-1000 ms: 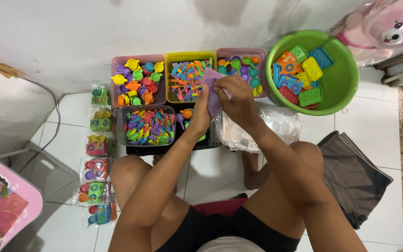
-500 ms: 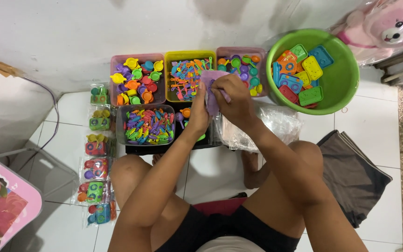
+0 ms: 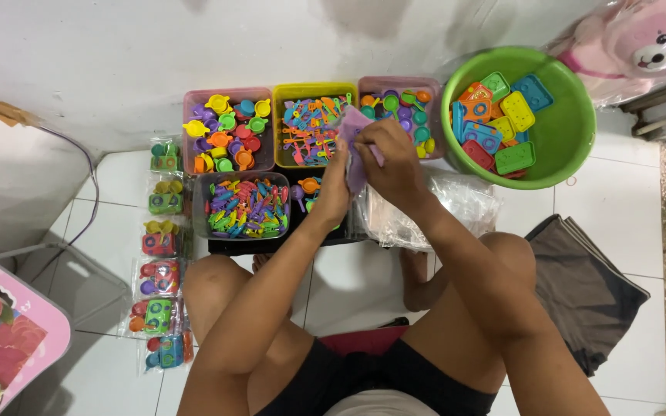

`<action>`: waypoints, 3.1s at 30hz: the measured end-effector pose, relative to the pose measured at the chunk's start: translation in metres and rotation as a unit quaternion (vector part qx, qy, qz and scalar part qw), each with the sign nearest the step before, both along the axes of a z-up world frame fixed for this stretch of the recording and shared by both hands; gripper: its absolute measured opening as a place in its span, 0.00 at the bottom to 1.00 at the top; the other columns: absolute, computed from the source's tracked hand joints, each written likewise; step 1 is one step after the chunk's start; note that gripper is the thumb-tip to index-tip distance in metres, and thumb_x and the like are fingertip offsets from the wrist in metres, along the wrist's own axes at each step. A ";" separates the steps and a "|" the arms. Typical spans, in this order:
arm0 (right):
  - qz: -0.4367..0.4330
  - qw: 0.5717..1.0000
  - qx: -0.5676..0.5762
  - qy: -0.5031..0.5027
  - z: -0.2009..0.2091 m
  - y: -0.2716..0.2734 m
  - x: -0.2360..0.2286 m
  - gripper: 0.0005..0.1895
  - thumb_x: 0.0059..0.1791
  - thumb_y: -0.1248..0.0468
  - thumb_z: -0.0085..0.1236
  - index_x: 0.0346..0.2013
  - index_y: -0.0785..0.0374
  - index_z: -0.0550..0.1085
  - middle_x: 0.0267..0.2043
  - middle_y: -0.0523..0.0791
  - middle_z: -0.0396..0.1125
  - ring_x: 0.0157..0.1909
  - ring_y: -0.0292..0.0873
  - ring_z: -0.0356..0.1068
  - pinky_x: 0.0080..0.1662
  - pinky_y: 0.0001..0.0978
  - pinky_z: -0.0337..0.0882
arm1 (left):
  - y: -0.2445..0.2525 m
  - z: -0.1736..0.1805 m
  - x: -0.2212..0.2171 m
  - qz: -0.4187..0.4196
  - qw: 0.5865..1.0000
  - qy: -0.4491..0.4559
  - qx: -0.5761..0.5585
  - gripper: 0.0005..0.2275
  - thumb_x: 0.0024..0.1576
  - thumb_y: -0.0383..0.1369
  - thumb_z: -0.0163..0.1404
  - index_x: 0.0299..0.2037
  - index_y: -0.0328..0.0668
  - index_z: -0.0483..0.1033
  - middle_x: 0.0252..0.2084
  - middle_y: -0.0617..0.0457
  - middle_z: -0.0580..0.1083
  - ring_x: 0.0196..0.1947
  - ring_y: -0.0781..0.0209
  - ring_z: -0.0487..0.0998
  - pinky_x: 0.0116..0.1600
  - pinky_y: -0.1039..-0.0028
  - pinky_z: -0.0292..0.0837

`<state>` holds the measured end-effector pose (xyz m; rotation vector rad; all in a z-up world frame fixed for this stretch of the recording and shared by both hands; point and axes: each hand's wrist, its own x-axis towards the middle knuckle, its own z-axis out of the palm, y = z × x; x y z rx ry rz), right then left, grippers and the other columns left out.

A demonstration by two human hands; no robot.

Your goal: Sorting and packaging small colorful toy pieces into plastic bags from various bins.

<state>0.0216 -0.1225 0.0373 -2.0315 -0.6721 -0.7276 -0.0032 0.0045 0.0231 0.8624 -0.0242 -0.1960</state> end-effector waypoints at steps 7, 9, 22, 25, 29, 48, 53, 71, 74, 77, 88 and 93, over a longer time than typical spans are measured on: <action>0.012 1.000 -0.007 0.006 0.001 0.001 -0.002 0.02 0.53 0.69 0.60 0.36 0.62 0.77 0.38 0.46 0.70 0.42 0.53 0.72 0.46 0.43 0.72 | -0.003 0.011 -0.001 0.000 0.999 0.009 -0.044 0.22 0.67 0.54 0.40 0.50 0.44 0.76 0.44 0.54 0.78 0.45 0.68 0.78 0.56 0.75 0.75; 0.002 0.999 -0.031 -0.008 0.000 -0.001 0.000 0.03 0.54 0.70 0.59 0.36 0.63 0.76 0.38 0.47 0.70 0.41 0.54 0.72 0.46 0.45 0.71 | 0.001 0.024 0.000 0.006 0.997 0.015 -0.081 0.23 0.67 0.53 0.41 0.50 0.40 0.77 0.45 0.54 0.78 0.44 0.66 0.78 0.55 0.74 0.75; 0.016 0.999 -0.038 -0.022 -0.003 -0.005 0.004 0.05 0.56 0.67 0.55 0.36 0.63 0.74 0.39 0.47 0.69 0.42 0.54 0.71 0.47 0.44 0.71 | 0.005 -0.069 0.018 0.008 0.989 0.123 -0.087 0.14 0.64 0.42 0.50 0.41 0.39 0.79 0.38 0.53 0.78 0.39 0.63 0.79 0.52 0.70 0.76; 0.010 1.000 -0.021 -0.019 0.003 -0.004 0.004 0.04 0.56 0.69 0.56 0.37 0.64 0.74 0.40 0.47 0.69 0.42 0.54 0.72 0.47 0.43 0.71 | 0.008 -0.103 0.021 0.001 0.993 0.110 0.031 0.11 0.61 0.40 0.52 0.31 0.42 0.76 0.27 0.53 0.73 0.29 0.65 0.75 0.41 0.73 0.74; 0.018 1.000 -0.019 -0.015 0.003 -0.004 0.002 0.04 0.56 0.70 0.56 0.36 0.64 0.74 0.39 0.47 0.69 0.42 0.54 0.72 0.47 0.44 0.71 | 0.004 -0.117 0.012 0.082 0.892 -0.202 0.397 0.11 0.63 0.25 0.41 0.54 0.33 0.67 0.53 0.44 0.71 0.49 0.56 0.71 0.57 0.70 0.67; -0.028 0.996 -0.050 -0.068 -0.004 0.004 0.006 0.07 0.58 0.67 0.51 0.36 0.65 0.72 0.38 0.48 0.66 0.42 0.54 0.70 0.47 0.42 0.71 | -0.004 -0.117 0.001 0.092 0.900 -0.215 0.369 0.16 0.56 0.15 0.46 0.55 0.31 0.63 0.54 0.41 0.70 0.50 0.58 0.72 0.58 0.72 0.70; -0.017 0.995 -0.073 -0.063 -0.007 -0.001 0.007 0.08 0.59 0.66 0.50 0.37 0.64 0.72 0.39 0.47 0.66 0.42 0.53 0.70 0.47 0.42 0.71 | 0.009 -0.065 0.013 0.064 0.984 0.006 0.166 0.07 0.54 0.27 0.50 0.41 0.39 0.70 0.37 0.51 0.72 0.35 0.66 0.73 0.44 0.77 0.70; 0.010 0.967 -0.216 -0.136 0.000 -0.010 0.010 0.07 0.57 0.66 0.49 0.35 0.59 0.73 0.41 0.45 0.69 0.42 0.51 0.70 0.42 0.41 0.67 | 0.007 -0.054 0.016 -0.019 0.975 0.179 -0.133 0.11 0.60 0.38 0.47 0.33 0.42 0.79 0.32 0.53 0.78 0.31 0.65 0.77 0.43 0.77 0.73; -0.014 0.959 -0.237 -0.156 0.003 -0.015 0.015 0.09 0.58 0.65 0.46 0.35 0.58 0.72 0.41 0.43 0.68 0.41 0.48 0.69 0.41 0.38 0.66 | 0.009 -0.010 0.010 -0.002 0.968 0.197 -0.152 0.11 0.58 0.38 0.49 0.30 0.41 0.78 0.27 0.52 0.76 0.27 0.64 0.75 0.37 0.77 0.72; -0.025 0.958 -0.237 -0.162 0.007 -0.016 0.017 0.11 0.60 0.64 0.43 0.34 0.57 0.71 0.39 0.43 0.67 0.40 0.47 0.68 0.40 0.36 0.65 | 0.009 0.002 0.008 0.002 0.970 0.190 -0.149 0.11 0.58 0.38 0.50 0.30 0.41 0.78 0.27 0.52 0.76 0.26 0.64 0.75 0.36 0.77 0.72; -0.086 0.943 -0.261 -0.189 -0.017 -0.015 0.024 0.15 0.61 0.60 0.36 0.34 0.56 0.69 0.37 0.45 0.63 0.37 0.47 0.64 0.41 0.35 0.66 | 0.017 -0.009 0.021 0.053 0.966 0.199 -0.153 0.11 0.56 0.38 0.51 0.38 0.38 0.80 0.32 0.51 0.77 0.33 0.60 0.77 0.44 0.71 0.76; 0.055 0.984 0.052 0.159 -0.028 -0.021 0.016 0.05 0.54 0.76 0.56 0.39 0.69 0.68 0.49 0.58 0.68 0.47 0.58 0.71 0.45 0.41 0.69 | 0.055 -0.002 0.041 0.144 0.944 0.176 -0.241 0.12 0.52 0.36 0.52 0.42 0.39 0.78 0.39 0.46 0.78 0.41 0.48 0.80 0.53 0.60 0.76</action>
